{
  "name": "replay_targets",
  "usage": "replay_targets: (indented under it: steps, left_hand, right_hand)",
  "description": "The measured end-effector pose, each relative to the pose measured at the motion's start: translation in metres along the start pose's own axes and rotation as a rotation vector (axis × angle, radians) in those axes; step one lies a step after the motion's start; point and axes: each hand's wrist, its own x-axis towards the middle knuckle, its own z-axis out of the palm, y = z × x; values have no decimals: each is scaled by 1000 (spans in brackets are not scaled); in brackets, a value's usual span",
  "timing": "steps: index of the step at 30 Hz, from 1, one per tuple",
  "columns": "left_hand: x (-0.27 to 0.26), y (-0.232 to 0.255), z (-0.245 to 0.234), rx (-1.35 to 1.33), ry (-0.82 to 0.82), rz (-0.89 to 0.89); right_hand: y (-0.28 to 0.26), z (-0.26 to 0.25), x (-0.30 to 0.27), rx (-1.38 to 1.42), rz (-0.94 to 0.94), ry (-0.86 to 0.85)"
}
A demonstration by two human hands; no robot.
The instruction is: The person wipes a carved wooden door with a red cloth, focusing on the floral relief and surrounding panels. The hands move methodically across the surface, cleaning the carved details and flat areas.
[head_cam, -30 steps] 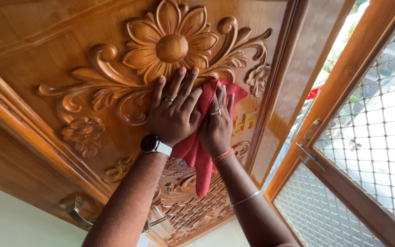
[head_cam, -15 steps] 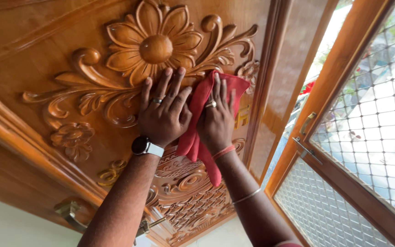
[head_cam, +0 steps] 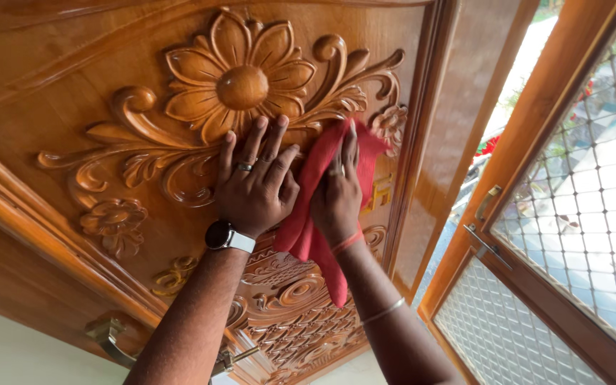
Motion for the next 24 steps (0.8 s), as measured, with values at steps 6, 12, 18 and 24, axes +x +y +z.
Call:
replay_targets:
  steps: [6,12,18,24]
  left_hand:
    - [3,1,2,1,-8,-1]
    - [4,2,5,37,6,6]
    - [-5,3,6,34,-28,-5]
    - [-3,5,8,53,-37,-3]
  right_hand:
    - [12,6,-9,-24,-30,25]
    - [20,-2,5,-12,-76,21]
    - [12,-14,-48,59,54,-40]
    - [13,-42,-50,516,276,-90]
